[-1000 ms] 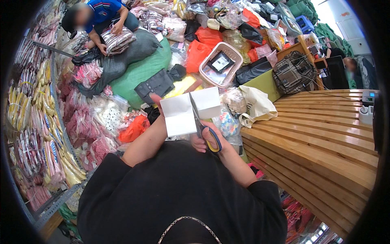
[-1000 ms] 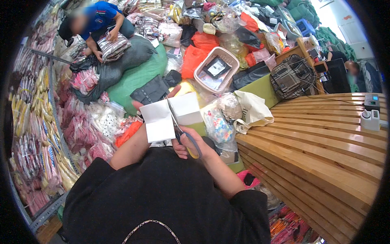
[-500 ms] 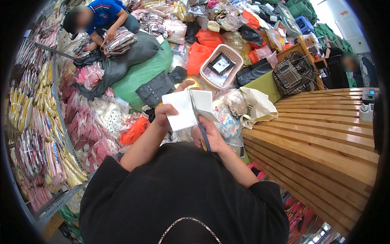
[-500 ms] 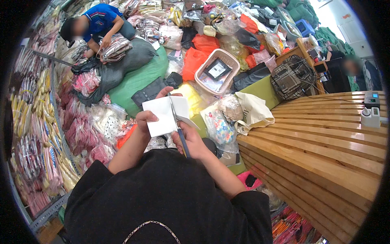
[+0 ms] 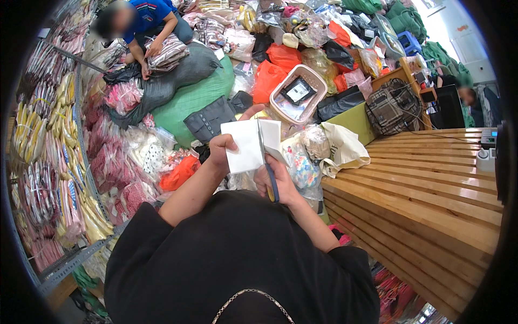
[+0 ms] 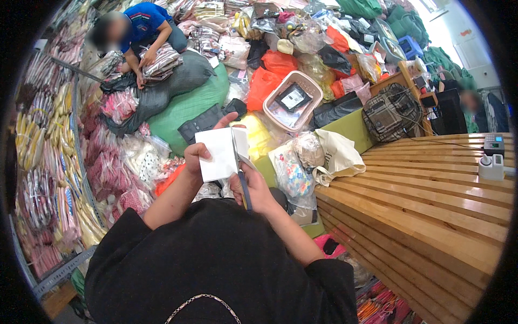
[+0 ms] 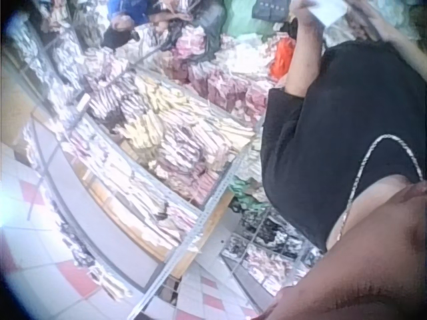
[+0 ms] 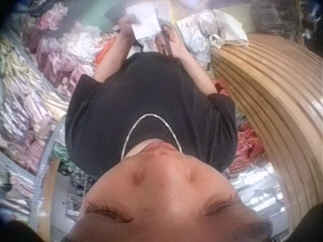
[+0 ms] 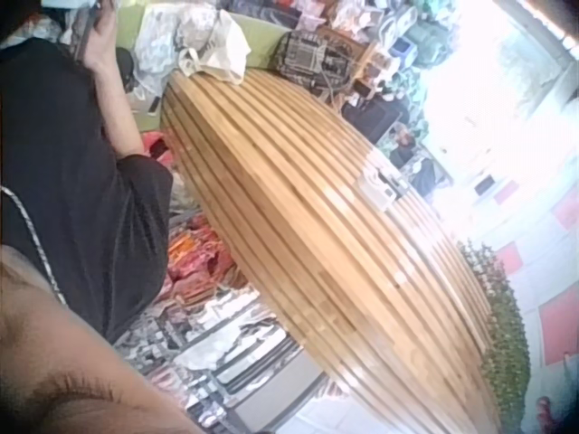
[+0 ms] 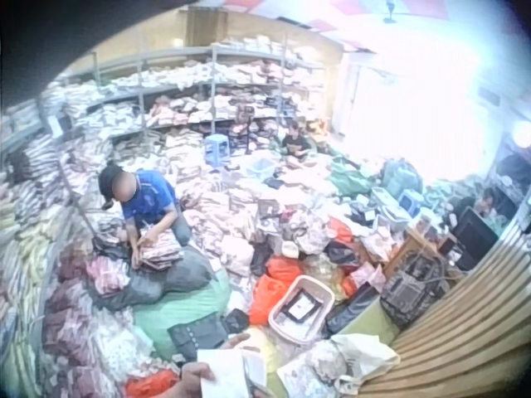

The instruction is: The person retrieves a packaged white fabric item from a shelf, moves to a counter, and uses scissors to cut the fabric into smaller pieces. The cut pieces are placed on the counter.

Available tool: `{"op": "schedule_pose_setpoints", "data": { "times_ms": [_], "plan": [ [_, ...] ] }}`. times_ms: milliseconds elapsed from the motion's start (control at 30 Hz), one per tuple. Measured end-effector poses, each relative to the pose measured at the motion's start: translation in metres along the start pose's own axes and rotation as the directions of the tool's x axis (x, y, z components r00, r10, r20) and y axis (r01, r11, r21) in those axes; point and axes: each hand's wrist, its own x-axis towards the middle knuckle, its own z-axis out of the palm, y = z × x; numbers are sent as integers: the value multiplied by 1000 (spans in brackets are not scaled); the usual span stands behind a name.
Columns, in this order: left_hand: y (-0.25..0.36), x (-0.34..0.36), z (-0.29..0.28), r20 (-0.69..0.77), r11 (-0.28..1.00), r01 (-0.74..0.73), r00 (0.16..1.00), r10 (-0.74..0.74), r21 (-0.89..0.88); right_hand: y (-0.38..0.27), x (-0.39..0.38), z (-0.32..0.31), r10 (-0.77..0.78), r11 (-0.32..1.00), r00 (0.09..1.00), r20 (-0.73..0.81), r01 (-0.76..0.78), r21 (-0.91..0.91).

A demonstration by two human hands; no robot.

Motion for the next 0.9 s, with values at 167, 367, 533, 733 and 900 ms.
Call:
{"op": "schedule_pose_setpoints", "data": {
  "times_ms": [167,367,533,733,900],
  "plan": [
    [-2,2,9,-17,999,-16,1000,17,34,6,1,-3,26,998,1000,-16,-25,63],
    [1,3,12,-30,998,7,1000,-5,67,-4,0,-1,45,995,997,-58,-50,-86],
    [-2,4,9,-10,999,14,1000,-14,47,0,-1,1,-18,998,998,-57,14,-65],
    [-3,5,9,-14,999,22,1000,-22,37,-5,-3,8,8,999,996,-89,-13,-52],
    [-4,4,4,-27,999,38,999,-37,32,-7,-2,9,36,996,993,-112,-44,-74]
  ]
}}
